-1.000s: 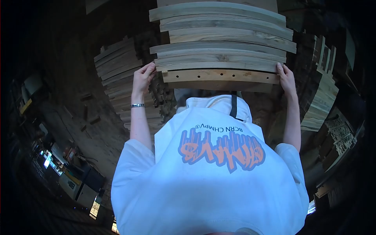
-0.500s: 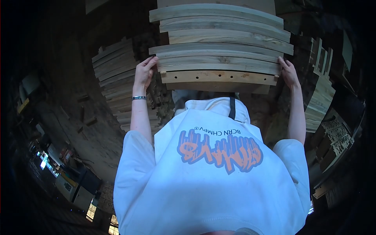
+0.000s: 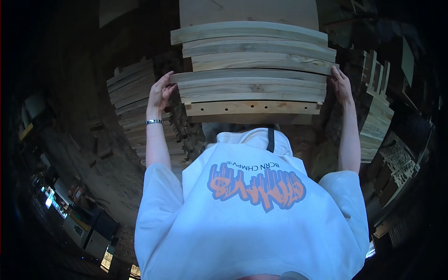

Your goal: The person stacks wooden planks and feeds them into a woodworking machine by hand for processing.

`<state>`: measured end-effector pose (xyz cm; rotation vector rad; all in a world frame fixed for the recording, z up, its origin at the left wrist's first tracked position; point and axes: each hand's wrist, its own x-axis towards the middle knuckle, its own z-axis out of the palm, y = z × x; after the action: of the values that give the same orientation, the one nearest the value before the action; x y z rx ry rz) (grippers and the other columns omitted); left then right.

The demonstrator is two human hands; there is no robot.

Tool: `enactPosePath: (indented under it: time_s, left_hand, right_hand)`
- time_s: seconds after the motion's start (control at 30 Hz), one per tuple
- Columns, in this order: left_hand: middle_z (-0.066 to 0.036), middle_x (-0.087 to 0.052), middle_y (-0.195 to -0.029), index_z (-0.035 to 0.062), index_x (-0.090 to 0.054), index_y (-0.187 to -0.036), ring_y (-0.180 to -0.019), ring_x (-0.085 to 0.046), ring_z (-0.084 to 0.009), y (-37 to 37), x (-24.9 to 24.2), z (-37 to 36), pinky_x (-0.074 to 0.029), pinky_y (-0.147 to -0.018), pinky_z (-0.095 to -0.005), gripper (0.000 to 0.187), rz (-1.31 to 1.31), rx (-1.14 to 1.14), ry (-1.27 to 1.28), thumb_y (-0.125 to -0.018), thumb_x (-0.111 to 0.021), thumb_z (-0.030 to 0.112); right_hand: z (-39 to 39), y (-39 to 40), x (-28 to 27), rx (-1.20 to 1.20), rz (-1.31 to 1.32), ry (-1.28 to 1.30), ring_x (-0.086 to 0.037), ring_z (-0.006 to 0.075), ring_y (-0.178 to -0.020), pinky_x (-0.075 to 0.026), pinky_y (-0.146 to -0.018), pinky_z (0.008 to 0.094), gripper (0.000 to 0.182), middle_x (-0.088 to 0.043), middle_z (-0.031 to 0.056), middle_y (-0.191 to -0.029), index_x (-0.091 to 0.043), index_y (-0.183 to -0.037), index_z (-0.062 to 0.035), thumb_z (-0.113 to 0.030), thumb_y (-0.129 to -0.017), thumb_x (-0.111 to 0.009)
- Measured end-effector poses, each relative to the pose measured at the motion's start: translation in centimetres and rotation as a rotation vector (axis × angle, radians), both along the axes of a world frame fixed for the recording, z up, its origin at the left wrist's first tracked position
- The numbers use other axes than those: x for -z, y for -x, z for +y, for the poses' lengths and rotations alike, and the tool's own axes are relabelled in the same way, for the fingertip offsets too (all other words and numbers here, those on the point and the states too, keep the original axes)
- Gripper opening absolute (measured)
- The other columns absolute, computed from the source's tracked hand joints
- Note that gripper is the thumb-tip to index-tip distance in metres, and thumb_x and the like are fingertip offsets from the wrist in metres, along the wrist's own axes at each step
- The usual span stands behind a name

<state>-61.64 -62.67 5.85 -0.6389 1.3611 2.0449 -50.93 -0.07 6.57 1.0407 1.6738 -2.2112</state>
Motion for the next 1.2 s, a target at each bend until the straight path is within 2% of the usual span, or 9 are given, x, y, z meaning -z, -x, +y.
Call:
enactPosePath:
  time_s: [0.07,0.23,0.43,0.53,0.63,0.8,0.87,1.03,1.2]
  left_hand:
    - [-0.015,-0.06,-0.118,-0.0073,-0.051,-0.127,-0.11,-0.058,-0.0226,1.9,-0.5,0.1,-0.045,-0.098,-0.0344,0.046,0.048,0.062,0.019,-0.093,-0.06,0.022]
    - [-0.011,-0.066,-0.106,-0.0085,-0.061,-0.115,-0.101,-0.06,-0.0166,4.0,-3.1,2.5,-0.046,-0.092,-0.0299,0.04,0.025,0.305,0.393,-0.086,-0.071,0.017]
    - [-0.011,-0.066,-0.106,-0.0074,-0.061,-0.115,-0.097,-0.061,-0.0154,4.2,-1.4,2.2,-0.047,-0.09,-0.0277,0.04,0.099,0.273,0.247,-0.085,-0.072,0.016]
    - [-0.011,-0.066,-0.107,-0.0065,-0.062,-0.115,-0.098,-0.061,-0.0158,5.5,-1.5,2.4,-0.047,-0.091,-0.0294,0.04,0.083,0.238,0.167,-0.086,-0.071,0.018]
    - [-0.012,-0.066,-0.108,-0.0054,-0.063,-0.115,-0.1,-0.061,-0.0164,6.8,-1.4,2.9,-0.048,-0.092,-0.0317,0.039,0.082,0.184,0.186,-0.086,-0.071,0.02]
    - [-0.012,-0.066,-0.108,-0.0045,-0.063,-0.113,-0.099,-0.062,-0.0179,6.9,-2.4,3.9,-0.049,-0.09,-0.034,0.038,0.078,0.168,0.367,-0.086,-0.071,0.021]
    - [-0.011,-0.065,-0.108,-0.0043,-0.063,-0.113,-0.099,-0.061,-0.0173,6.9,-1.9,3.9,-0.049,-0.09,-0.0332,0.036,0.086,0.145,0.283,-0.086,-0.07,0.02]
    - [-0.009,-0.064,-0.106,-0.004,-0.061,-0.114,-0.098,-0.061,-0.0163,8.0,-0.9,3.5,-0.049,-0.088,-0.0318,0.035,0.079,0.159,0.154,-0.087,-0.069,0.016]
    - [-0.009,-0.062,-0.11,-0.0027,-0.058,-0.118,-0.103,-0.058,-0.0159,8.0,-1.3,4.2,-0.046,-0.092,-0.0316,0.039,0.057,0.093,0.13,-0.086,-0.068,0.017]
  right_hand:
    - [-1.4,0.6,-0.5,-0.192,-0.028,-0.133,-0.058,0.011,-0.103,-0.046,-0.09,0.0267,0.047,-0.064,0.0036,-0.113,-0.059,-0.121,-0.0001,-0.037,-0.093,-0.061]
    - [-3.1,1.2,-0.4,-0.349,-0.066,-0.322,-0.056,0.0126,-0.106,-0.039,-0.095,0.0279,0.056,-0.064,0.0034,-0.113,-0.059,-0.124,-0.0008,-0.043,-0.087,-0.068]
    - [-3.4,1.7,-0.7,-0.268,-0.085,-0.101,-0.052,0.0151,-0.114,-0.037,-0.099,0.0294,0.063,-0.056,0.0062,-0.126,-0.047,-0.135,-0.0012,-0.042,-0.09,-0.064]
    - [-1.7,3.3,0.5,0.098,0.062,0.266,-0.052,0.0164,-0.116,-0.042,-0.097,0.0284,0.055,-0.054,0.0082,-0.129,-0.047,-0.132,0.0,-0.038,-0.094,-0.058]
    - [-1.0,4.2,0.6,-0.081,0.039,0.013,-0.058,0.0125,-0.104,-0.045,-0.09,0.0245,0.044,-0.063,0.0041,-0.113,-0.058,-0.122,-0.0009,-0.033,-0.093,-0.062]
    - [-2.4,4.8,-0.5,-0.226,-0.033,-0.146,-0.058,0.0088,-0.098,-0.044,-0.089,0.0238,0.044,-0.065,0.002,-0.109,-0.062,-0.119,-0.0005,-0.033,-0.09,-0.066]
    - [-2.8,4.8,-1.3,-0.29,-0.031,-0.243,-0.057,0.0072,-0.097,-0.043,-0.088,0.0229,0.046,-0.065,0.0017,-0.108,-0.063,-0.118,-0.0003,-0.035,-0.088,-0.068]
    - [-2.6,5.0,-1.7,-0.301,-0.038,-0.207,-0.057,0.0072,-0.095,-0.044,-0.086,0.023,0.045,-0.065,0.0012,-0.105,-0.064,-0.117,-0.0013,-0.034,-0.087,-0.07]
    - [-3.2,5.6,-3.0,-0.366,-0.123,-0.267,-0.054,0.0046,-0.088,-0.038,-0.074,0.0208,0.041,-0.065,-0.0015,-0.099,-0.066,-0.112,-0.0048,-0.036,-0.085,-0.071]
